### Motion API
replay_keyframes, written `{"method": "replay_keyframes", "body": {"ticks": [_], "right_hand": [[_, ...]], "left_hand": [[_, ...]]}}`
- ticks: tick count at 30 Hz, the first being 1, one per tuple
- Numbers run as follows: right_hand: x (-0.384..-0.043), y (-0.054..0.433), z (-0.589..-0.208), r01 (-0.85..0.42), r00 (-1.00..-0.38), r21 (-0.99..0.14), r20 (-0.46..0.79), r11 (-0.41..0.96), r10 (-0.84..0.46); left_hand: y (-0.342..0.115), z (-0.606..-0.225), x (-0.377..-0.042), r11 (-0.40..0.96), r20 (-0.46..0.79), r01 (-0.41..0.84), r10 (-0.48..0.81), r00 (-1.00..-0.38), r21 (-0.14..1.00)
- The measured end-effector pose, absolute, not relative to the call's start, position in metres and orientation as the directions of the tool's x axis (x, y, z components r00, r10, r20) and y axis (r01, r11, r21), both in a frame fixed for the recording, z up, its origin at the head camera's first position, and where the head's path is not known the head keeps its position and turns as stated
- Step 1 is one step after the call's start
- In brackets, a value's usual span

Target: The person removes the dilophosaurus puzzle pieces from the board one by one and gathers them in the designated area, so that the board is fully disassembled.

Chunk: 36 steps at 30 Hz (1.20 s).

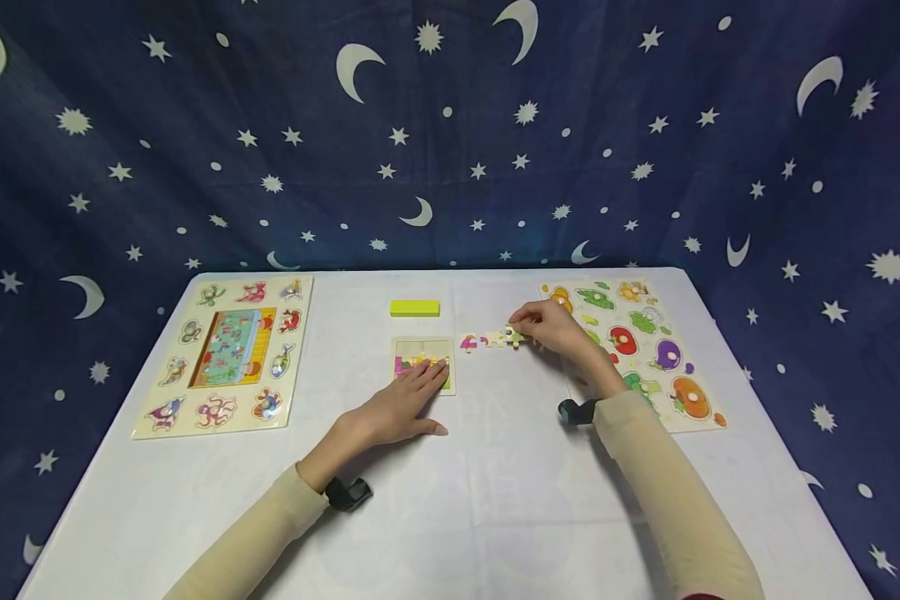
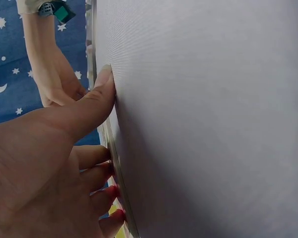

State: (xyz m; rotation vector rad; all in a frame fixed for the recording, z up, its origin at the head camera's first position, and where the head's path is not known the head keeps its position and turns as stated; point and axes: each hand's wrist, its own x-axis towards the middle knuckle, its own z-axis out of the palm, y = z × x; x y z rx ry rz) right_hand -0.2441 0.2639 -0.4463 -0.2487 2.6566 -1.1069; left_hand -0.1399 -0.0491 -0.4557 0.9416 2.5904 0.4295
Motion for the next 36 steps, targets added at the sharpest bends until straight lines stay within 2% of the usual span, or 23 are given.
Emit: {"method": "replay_keyframes", "body": {"ticks": [11,21,30,36], "right_hand": [[-0.247,0.269,-0.455,-0.079,-0.952,-0.705,-0.156,0.704,-0.263],[-0.245,0.264,-0.457,-0.084,-0.962,-0.637,-0.148,0.766,-0.229],[-0.236,0.255,-0.451,-0.087,-0.971,-0.644,-0.114,0.76,-0.208],[-0.231,0.242,-0.446,-0.138,-0.964,-0.652,-0.085,0.745,-0.253]], "left_hand": [[-0.052,-0.457,-0.139,0.737,-0.215,0.569,0.661,-0.719,0.365],[-0.053,-0.457,-0.141,0.729,-0.216,0.582,0.672,-0.708,0.361],[-0.054,-0.457,-0.139,0.736,-0.22,0.591,0.669,-0.71,0.33],[-0.057,-0.454,-0.133,0.737,-0.217,0.593,0.669,-0.711,0.325]]}}
